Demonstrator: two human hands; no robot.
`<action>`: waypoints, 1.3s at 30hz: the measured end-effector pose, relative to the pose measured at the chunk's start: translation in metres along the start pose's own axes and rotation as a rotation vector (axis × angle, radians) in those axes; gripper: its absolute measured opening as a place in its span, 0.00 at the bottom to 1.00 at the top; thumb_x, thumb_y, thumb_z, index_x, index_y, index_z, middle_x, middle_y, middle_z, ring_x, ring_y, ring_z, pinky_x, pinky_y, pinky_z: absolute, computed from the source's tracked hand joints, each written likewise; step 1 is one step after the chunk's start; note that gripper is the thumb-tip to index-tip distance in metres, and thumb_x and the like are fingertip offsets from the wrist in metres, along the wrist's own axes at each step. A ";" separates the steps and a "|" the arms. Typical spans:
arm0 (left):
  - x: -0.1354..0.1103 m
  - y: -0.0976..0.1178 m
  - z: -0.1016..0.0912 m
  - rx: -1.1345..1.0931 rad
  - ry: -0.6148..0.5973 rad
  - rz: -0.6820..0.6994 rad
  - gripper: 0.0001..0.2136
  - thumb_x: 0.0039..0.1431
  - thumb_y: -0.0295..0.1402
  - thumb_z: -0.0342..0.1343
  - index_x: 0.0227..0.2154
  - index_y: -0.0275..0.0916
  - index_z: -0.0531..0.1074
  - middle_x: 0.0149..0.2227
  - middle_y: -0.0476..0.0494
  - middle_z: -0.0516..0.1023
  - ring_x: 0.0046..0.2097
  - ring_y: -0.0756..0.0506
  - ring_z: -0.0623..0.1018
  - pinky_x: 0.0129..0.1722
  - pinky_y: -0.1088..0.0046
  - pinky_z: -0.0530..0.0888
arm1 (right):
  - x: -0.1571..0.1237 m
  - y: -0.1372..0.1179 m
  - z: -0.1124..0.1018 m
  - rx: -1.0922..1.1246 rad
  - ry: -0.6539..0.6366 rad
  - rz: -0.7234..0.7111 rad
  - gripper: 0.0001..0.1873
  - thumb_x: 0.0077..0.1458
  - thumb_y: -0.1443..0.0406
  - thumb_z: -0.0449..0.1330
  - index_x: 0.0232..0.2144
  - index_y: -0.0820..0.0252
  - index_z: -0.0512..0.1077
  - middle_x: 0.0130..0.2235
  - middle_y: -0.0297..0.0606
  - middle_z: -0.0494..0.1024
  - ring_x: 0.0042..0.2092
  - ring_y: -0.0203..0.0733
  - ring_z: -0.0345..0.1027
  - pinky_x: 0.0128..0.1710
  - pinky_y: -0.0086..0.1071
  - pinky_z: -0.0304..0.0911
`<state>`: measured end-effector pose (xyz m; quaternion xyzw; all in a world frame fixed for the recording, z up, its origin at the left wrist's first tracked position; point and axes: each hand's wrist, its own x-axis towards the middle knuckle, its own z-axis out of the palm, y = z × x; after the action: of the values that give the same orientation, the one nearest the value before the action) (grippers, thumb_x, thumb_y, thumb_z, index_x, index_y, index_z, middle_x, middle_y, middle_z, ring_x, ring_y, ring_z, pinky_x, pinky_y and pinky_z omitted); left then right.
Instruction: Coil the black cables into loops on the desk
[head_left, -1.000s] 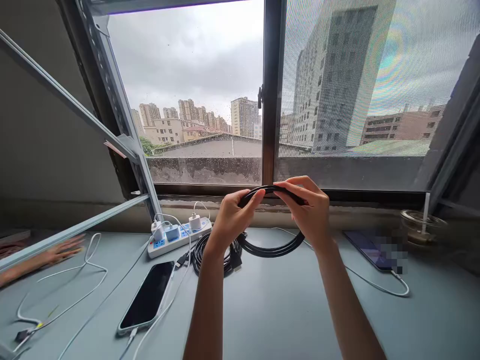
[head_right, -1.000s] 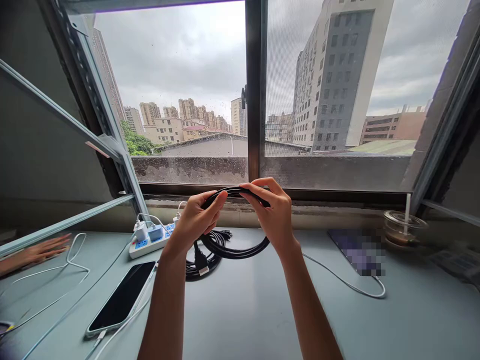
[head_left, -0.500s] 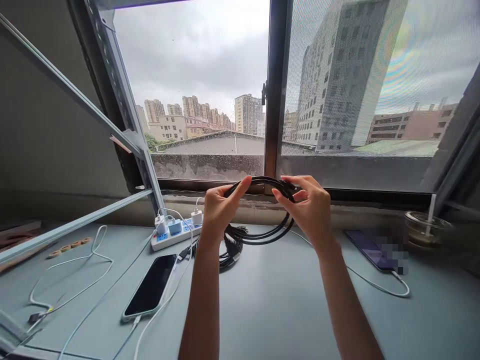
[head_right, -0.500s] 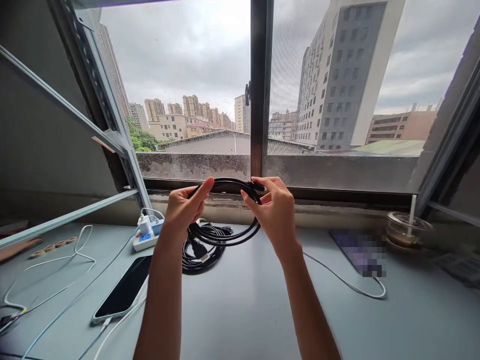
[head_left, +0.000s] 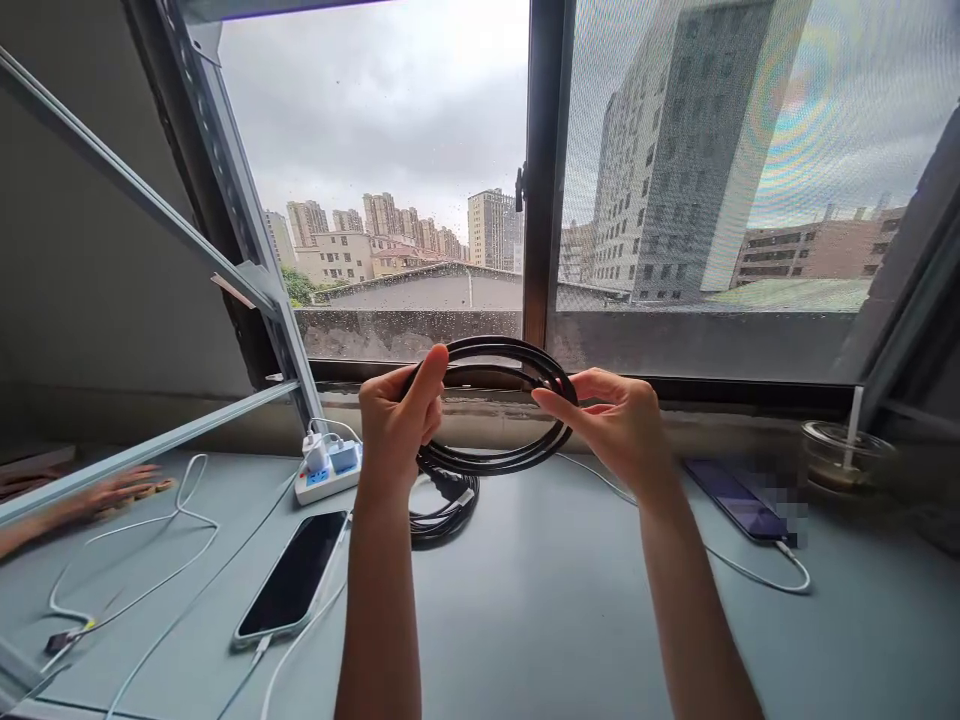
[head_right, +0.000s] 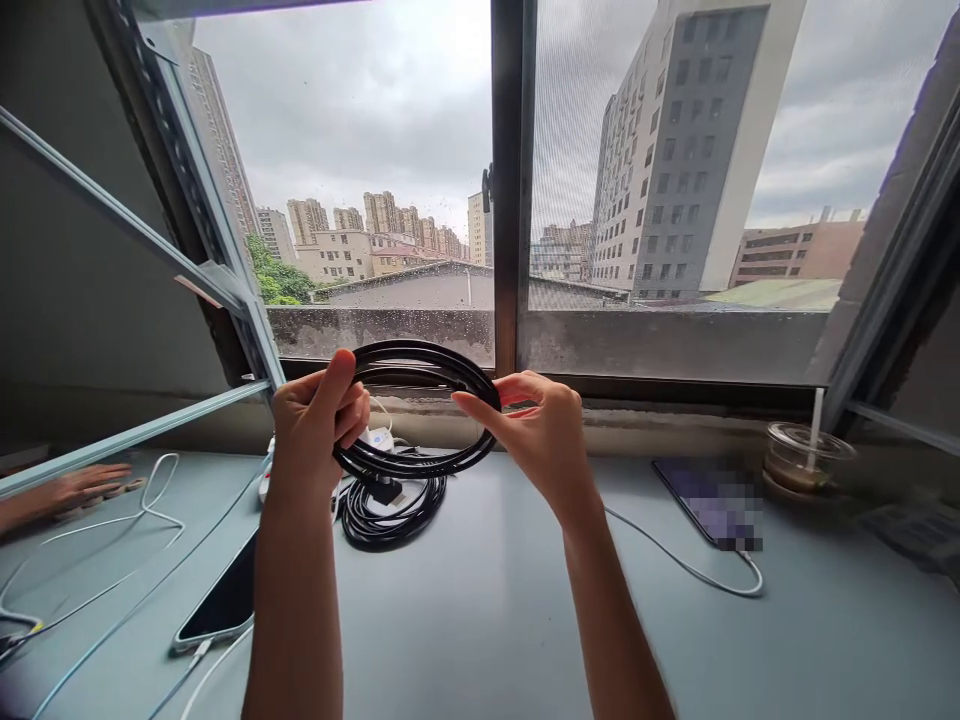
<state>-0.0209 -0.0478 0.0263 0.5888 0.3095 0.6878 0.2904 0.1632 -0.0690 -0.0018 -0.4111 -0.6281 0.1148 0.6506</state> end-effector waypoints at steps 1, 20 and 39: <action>0.000 0.000 0.000 -0.029 -0.012 -0.012 0.30 0.43 0.54 0.61 0.10 0.39 0.50 0.09 0.56 0.48 0.12 0.58 0.51 0.12 0.74 0.44 | 0.000 -0.001 -0.002 0.027 -0.009 0.020 0.17 0.43 0.51 0.67 0.24 0.60 0.77 0.24 0.36 0.77 0.28 0.38 0.71 0.24 0.27 0.63; 0.005 -0.020 0.018 -0.296 -0.450 -0.313 0.30 0.49 0.57 0.54 0.14 0.39 0.46 0.10 0.57 0.44 0.12 0.58 0.50 0.13 0.76 0.45 | 0.002 -0.008 -0.028 0.473 -0.250 0.215 0.35 0.59 0.45 0.36 0.48 0.57 0.73 0.35 0.42 0.77 0.23 0.37 0.70 0.21 0.31 0.67; 0.013 -0.093 0.037 0.076 -0.728 -0.568 0.20 0.52 0.49 0.57 0.21 0.37 0.59 0.18 0.57 0.56 0.19 0.57 0.64 0.21 0.81 0.64 | 0.022 0.099 -0.010 -0.207 -0.429 0.284 0.22 0.56 0.52 0.55 0.46 0.59 0.71 0.22 0.27 0.67 0.17 0.29 0.57 0.17 0.25 0.55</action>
<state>0.0171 0.0248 -0.0333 0.6941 0.3615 0.3178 0.5353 0.2127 0.0050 -0.0520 -0.5257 -0.6960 0.2246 0.4345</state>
